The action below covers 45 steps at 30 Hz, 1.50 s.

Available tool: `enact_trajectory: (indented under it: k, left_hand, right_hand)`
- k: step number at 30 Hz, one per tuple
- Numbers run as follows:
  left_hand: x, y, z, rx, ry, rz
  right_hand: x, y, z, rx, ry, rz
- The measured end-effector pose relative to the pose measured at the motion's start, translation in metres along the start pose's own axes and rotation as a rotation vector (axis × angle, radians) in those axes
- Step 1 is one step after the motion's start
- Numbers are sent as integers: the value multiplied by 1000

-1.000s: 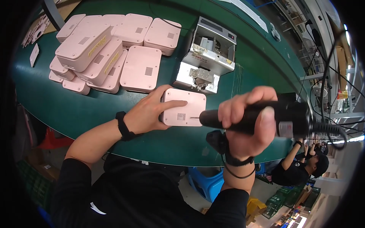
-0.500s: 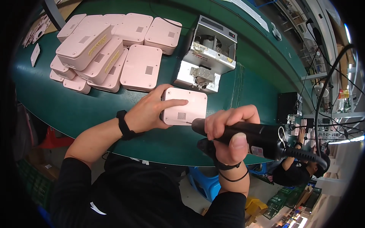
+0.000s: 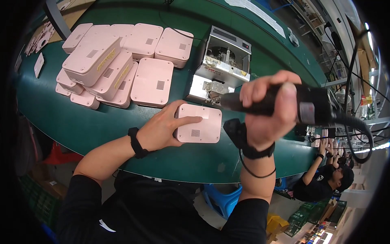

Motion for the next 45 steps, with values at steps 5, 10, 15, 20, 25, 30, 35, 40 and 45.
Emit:
enact_trajectory:
  k: [5,10,15,20,25,30,35,40,45]
  left_hand:
    - [2,2,1,-16,10,-9]
    - [6,-3,2,-29,29,-14]
    - [4,1,0,-32,21,10]
    - [5,0,2,-46,32,-5]
    - [5,1,3,-35,20,8]
    - [5,-1,2,-39,40,-7]
    - [3,-1,4,-48,54,-21]
    - [3,-1,3,-49,46,-17]
    - [4,-1,2,-52,46,-11]
  right_hand:
    - [-10,-7,-8,-54,34,127]
    - [8,5,36,63,181,-53]
    - [33,23,71,149,167,2]
    - [27,27,80,76,363,96]
    - [26,29,80,76,355,101]
    - [31,26,73,89,264,11]
    - [30,24,76,76,284,32]
    - [27,26,82,116,215,32]
    - [25,21,83,60,343,64]
Point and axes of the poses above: each hand's wrist, its own z-axis away from the middle knuckle, its own y-axis out of the palm, x = y × z, the point moved 4 cm from there along -z, towards the middle knuckle, and after that the axes turned 13 degrees about -x, right-handed, at the moved point
